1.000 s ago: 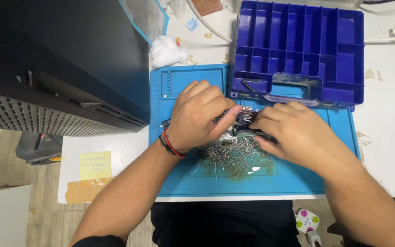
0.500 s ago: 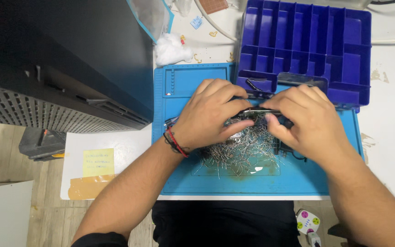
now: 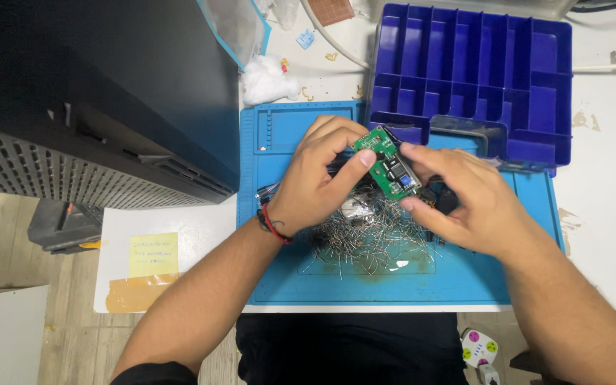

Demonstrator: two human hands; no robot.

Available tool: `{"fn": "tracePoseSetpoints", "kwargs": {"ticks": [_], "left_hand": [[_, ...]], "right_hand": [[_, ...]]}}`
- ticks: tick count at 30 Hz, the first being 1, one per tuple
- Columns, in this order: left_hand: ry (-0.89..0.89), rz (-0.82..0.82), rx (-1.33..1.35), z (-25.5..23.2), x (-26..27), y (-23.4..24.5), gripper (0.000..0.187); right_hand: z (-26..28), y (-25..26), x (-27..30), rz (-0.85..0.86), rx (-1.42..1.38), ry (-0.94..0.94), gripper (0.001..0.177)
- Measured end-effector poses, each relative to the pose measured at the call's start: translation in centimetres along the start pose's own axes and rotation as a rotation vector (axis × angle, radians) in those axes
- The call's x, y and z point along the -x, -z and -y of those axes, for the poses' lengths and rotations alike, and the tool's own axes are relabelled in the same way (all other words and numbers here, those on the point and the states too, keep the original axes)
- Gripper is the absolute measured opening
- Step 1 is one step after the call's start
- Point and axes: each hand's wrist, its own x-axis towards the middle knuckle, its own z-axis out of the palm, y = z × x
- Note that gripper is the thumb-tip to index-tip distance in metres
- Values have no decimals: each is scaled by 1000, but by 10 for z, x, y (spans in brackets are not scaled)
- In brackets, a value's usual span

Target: The person works on a small electronic device with wires on a blue mat, using pliers to strip and cut wires. They open a blue parts organizer, place a circuit board inside, and continue handling wires and small components.

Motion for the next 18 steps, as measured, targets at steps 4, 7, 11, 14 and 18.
{"fn": "tracePoseSetpoints", "kwargs": {"ticks": [4,7,11,14,18], "left_hand": [[-15,60,9,-1,-1,2,31],[-60,88,-28,-1,0,0,32],[-126,119,-91,0,2,1,30],[-114,117,-83,1,2,-1,27],[-63,110,-18,1,2,1,34]], "right_hand": [[-6,-4,2,17,-21,119,69],[-1,-4,-2,28,-32,117,68],[0,-3,-3,77,-78,117,69],[1,-4,-4,67,-39,58,59],[0,3,-8,19,0,117,58]]}}
